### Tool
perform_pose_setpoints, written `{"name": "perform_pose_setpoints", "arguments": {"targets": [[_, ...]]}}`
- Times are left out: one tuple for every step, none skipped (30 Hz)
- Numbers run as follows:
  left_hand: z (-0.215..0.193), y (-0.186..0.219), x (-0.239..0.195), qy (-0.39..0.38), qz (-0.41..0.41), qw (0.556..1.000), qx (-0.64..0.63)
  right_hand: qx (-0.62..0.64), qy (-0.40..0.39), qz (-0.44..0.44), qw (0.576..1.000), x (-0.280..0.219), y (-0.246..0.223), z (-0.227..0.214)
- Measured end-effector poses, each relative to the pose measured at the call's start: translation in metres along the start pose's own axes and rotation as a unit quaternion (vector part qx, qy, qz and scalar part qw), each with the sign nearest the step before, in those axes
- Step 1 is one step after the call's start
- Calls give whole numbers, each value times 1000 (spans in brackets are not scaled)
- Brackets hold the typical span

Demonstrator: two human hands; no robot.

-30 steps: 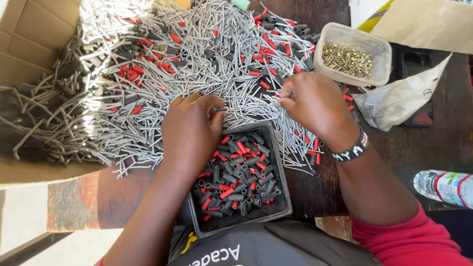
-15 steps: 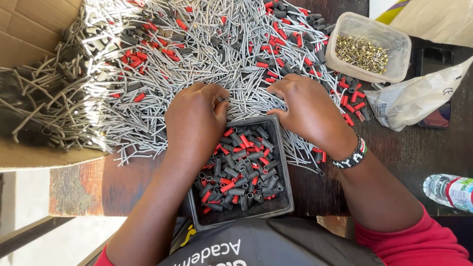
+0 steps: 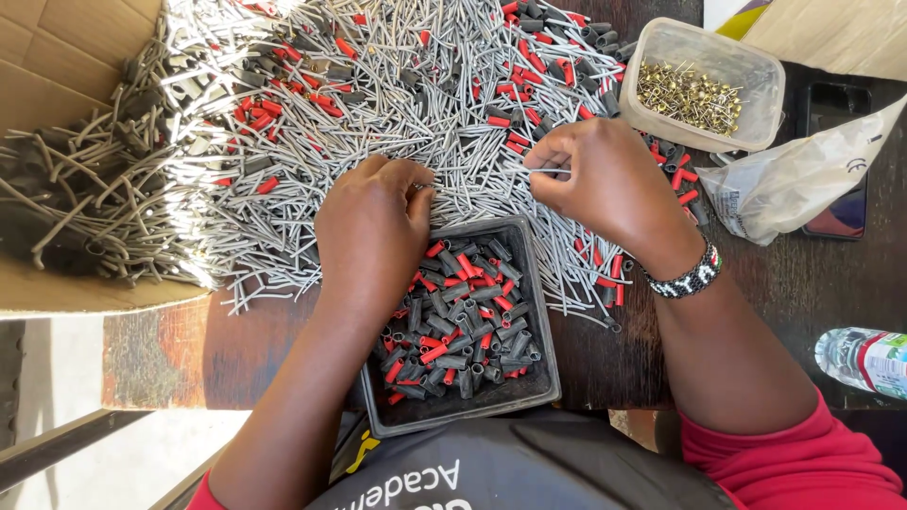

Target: Assembling small electrical wire connectors by hand at a workbench

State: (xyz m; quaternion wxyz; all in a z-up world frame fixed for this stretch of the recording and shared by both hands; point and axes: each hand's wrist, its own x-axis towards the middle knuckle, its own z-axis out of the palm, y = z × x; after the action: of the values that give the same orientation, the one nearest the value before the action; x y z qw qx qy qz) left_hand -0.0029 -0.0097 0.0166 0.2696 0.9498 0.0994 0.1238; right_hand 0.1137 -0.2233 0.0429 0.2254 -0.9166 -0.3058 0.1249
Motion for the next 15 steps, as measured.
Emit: {"name": "perform_pose_setpoints", "arguments": {"targets": [[0,0,0,3,3,1000,3,20,7,1,1000,3,7,2],[1,0,0,6,7,1000,7,40,13,2,999,6,13,5],[1,-1,0,7,7,1000,8,40,14,2,999,4,13,4],[1,-1,0,11,16,1000,14,65,14,12,998,3,13,4],[1,-1,0,16,25,999,20,89,14,21,996,2,13,3],[-2,1,1,16,26,999,20,89,14,21,996,2,8,0],[-4,4,1,17,52,998,-32,116,27,18,993,3,4,-3],[-7,7,2,18,78,993,-85,143,40,15,989,4,-1,-6],[-6,13,4,19,77,993,-84,143,39,14,989,3,0,-5],[-6,19,5,21,83,985,-147,233,42,11,972,2,0,-4],[-5,25,6,23,88,974,-208,321,44,9,946,1,0,-3],[-7,30,6,24,87,974,-208,321,43,8,946,2,-5,-2],[-9,35,7,10,81,963,-256,366,55,4,929,3,-9,-1],[-11,41,7,-3,74,950,-304,410,67,1,910,3,-13,1],[-6,41,10,-2,74,950,-303,410,66,0,910,3,-15,3]]}}
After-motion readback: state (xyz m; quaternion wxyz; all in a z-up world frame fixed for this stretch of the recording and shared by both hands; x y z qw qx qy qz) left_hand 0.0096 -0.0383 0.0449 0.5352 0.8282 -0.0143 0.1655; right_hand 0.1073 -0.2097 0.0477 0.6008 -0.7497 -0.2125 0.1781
